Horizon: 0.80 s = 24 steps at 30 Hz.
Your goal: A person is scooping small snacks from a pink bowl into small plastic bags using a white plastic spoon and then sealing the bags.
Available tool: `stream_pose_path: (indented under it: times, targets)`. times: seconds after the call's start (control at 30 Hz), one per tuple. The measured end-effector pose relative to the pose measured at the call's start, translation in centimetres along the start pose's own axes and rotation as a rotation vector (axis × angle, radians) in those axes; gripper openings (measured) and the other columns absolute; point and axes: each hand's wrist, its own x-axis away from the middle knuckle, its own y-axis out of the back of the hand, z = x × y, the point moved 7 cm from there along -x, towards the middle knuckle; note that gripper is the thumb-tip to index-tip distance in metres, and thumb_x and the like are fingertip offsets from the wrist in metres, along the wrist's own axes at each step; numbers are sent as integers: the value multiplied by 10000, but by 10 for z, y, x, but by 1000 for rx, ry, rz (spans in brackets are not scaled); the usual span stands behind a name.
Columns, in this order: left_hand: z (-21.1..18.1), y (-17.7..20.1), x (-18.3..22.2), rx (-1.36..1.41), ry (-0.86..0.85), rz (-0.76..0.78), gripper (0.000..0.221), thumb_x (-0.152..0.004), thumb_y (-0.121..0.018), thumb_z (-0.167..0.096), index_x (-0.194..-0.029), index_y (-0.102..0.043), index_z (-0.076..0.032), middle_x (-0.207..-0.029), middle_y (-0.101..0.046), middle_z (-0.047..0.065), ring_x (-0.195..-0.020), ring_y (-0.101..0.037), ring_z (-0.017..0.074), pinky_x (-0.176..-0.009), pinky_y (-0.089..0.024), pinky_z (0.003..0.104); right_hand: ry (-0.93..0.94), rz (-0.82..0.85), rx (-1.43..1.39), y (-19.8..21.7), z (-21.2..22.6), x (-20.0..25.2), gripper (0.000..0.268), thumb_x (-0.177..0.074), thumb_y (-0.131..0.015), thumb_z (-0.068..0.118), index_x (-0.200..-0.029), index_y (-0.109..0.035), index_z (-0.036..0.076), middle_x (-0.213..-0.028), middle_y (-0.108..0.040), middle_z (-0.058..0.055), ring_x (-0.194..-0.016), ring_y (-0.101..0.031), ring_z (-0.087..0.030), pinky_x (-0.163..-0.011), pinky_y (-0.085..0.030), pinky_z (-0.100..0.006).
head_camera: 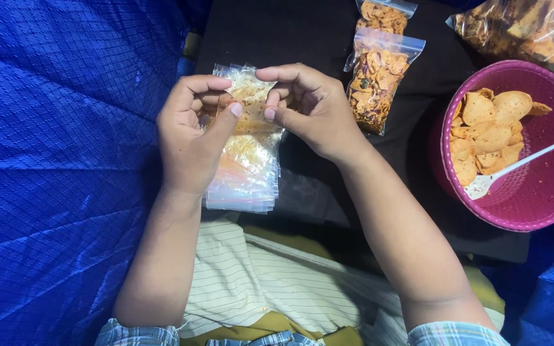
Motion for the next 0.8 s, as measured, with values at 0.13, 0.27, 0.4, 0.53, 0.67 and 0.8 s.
stream_pose_path:
  times: [0.13,0.27,0.4,0.53,0.67,0.8]
  targets:
    - [4,-2,0,9,-10,12,334,-916,-634,103,-1219,-555,-12,-1072,-616,105,-952,-589,134,-892,-499,261,5,5,-7,1,-1,0,442,-958,-661,-131,-1362,-604,40,-988,-650,-43,-863,-594,-74,-801,-517,-196]
    - [11,-3,1,-2,-35,-14,381,-887,-630,118,-1226,-542,-34,-1083,-590,93,-971,-567,138,-914,-492,267,-1,14,-11,1,-3,0,457,-956,-622,-149,-1369,-596,44,-974,-622,-34,-842,-560,-71,-781,-498,-195]
    - [12,-5,4,-46,-99,-30,364,-893,-612,111,-1222,-543,-28,-1120,-603,108,-991,-590,161,-938,-502,286,-14,15,21,-2,-3,0,479,-933,-601,-161,-1363,-599,48,-960,-612,-21,-840,-549,-63,-775,-473,-185]
    - [9,-5,6,-58,-119,-36,362,-897,-602,110,-1224,-542,-34,-1105,-590,99,-992,-575,159,-941,-484,287,-26,20,0,-2,-3,0,503,-918,-579,-175,-1365,-602,54,-964,-614,-25,-847,-548,-68,-791,-490,-190]
    - [3,-4,9,-110,-175,-62,326,-905,-609,110,-1203,-550,-9,-1102,-604,120,-958,-584,177,-910,-501,295,-17,18,-5,-2,-2,0,510,-918,-579,-177,-1369,-599,60,-972,-619,-30,-839,-549,-67,-770,-484,-187]
    - [-6,-5,13,-199,-227,-85,295,-910,-616,97,-1181,-551,0,-1046,-614,130,-919,-611,208,-873,-515,316,-31,17,-21,-2,-2,0,511,-913,-567,-178,-1370,-593,49,-976,-621,-39,-843,-561,-74,-776,-510,-192]
